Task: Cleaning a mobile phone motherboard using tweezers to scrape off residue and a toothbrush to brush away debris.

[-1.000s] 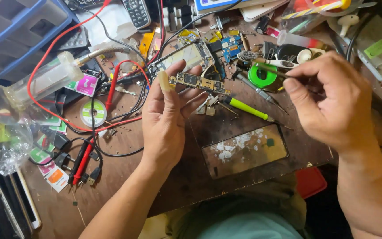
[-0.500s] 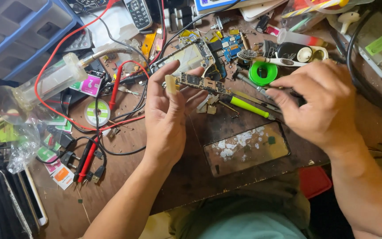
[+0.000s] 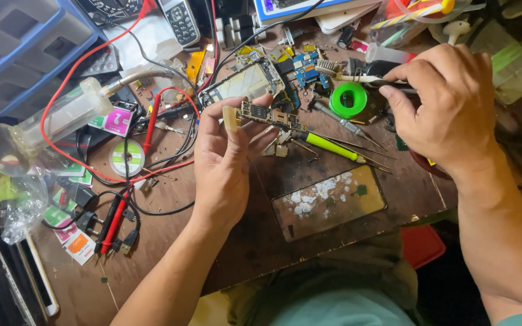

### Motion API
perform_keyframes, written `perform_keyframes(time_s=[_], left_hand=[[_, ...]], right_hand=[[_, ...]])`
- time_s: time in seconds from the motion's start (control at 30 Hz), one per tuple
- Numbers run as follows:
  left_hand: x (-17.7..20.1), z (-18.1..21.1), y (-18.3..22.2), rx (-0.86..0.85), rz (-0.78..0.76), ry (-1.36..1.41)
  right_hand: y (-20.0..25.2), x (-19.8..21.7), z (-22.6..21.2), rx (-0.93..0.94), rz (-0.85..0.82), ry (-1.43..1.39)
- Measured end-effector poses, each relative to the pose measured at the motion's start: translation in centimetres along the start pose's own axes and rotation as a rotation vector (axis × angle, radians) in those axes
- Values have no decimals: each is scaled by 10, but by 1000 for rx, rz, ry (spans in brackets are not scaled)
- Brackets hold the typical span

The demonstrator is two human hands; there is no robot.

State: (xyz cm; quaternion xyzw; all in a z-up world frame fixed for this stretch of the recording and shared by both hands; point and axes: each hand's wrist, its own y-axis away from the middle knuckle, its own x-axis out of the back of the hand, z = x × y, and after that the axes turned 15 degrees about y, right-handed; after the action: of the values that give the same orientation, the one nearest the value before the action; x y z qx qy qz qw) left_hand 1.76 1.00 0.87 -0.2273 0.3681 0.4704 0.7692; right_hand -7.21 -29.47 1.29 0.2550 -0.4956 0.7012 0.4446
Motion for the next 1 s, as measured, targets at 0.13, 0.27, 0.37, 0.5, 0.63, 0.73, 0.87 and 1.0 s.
perform_keyframes(time_s=[0.13,0.27,0.37,0.5,0.63,0.73,0.87,1.0], left_hand=[[-2,2,1,18,-10,-21],[0,0,1,30,-30,7],[2,-2,0,48,-35,46],[11,-8,1,71,-10,80],[9,-8,2,96,9,45],[15,-12,1,130,95,134],[11,-4,1,150,17,136],[-4,6,-3,201,158,35]], right_hand=[[-4,1,0,-19,60,-95],[-24,29,-5,39,160,-326],[-42,49,-9,74,138,-535],[-63,65,-12,165,143,-651],[-77,60,-18,186,143,-591],[-87,41,-29,271,246,-580],[-78,24,-45,195,156,-699],[-65,12,-40,129,112,-645]])
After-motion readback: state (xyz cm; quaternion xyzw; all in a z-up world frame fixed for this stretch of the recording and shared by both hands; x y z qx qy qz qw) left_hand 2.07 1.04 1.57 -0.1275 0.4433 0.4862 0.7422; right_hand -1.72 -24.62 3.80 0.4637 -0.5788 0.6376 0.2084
